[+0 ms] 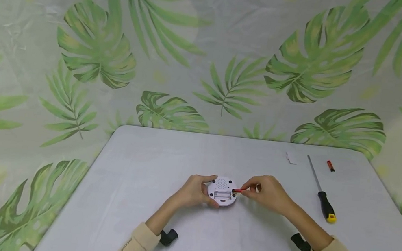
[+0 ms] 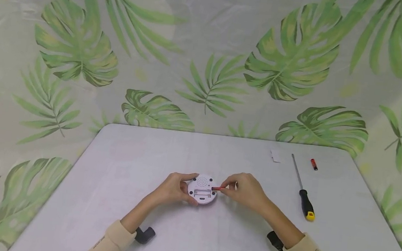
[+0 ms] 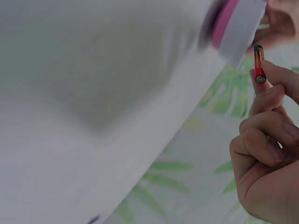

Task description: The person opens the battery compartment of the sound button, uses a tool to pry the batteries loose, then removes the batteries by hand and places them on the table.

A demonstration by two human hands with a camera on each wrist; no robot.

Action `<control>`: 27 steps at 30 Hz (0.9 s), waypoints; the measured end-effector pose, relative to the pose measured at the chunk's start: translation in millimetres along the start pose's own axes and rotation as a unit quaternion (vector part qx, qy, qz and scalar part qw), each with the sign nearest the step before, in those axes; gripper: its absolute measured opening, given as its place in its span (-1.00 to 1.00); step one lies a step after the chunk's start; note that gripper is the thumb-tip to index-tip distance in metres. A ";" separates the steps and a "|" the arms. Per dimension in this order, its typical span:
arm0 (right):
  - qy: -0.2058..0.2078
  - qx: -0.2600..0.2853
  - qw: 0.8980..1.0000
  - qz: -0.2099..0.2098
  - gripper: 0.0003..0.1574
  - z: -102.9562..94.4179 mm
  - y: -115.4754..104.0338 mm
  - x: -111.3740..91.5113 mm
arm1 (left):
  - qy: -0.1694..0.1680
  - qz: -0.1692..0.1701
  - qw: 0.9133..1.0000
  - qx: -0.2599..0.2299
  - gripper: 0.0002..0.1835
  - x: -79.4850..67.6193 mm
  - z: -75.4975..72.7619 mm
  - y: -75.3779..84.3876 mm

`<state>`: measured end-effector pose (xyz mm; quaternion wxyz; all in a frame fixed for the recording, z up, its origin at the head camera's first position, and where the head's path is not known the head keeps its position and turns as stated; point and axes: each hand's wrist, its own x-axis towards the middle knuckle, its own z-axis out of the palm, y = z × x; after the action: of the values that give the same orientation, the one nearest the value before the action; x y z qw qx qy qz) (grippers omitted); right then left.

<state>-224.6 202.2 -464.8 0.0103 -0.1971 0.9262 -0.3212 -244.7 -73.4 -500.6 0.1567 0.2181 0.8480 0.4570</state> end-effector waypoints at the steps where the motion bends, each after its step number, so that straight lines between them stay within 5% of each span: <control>1: 0.011 -0.005 1.000 0.008 -0.96 -5.7 6.4 -0.5 | -0.001 -0.001 1.000 0.000 -0.02 -0.1 0.0 0.0; 7: 0.112 -0.048 0.990 0.074 -0.84 -54.2 67.0 -3.5 | 0.003 -0.007 1.000 0.002 -0.01 -1.8 -0.3 0.7; 13: 0.198 -0.088 0.954 0.205 -0.60 -112.0 142.7 -18.1 | -0.007 0.000 1.000 -0.007 -0.03 -1.6 -0.2 0.8; 22: 0.216 -0.104 0.899 0.366 -0.55 -157.4 210.3 -22.6 | -0.010 -0.012 1.000 -0.010 -0.03 -3.1 0.2 -1.0; 27: 0.182 -0.093 0.892 0.403 -0.51 -160.4 224.6 -27.2 | -0.009 -0.008 1.000 -0.005 -0.03 -1.9 1.2 0.8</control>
<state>-303.4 467.8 -475.0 -0.0482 0.2544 0.9376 -0.2322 -242.3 -73.1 -500.5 0.1695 0.2142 0.8458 0.4583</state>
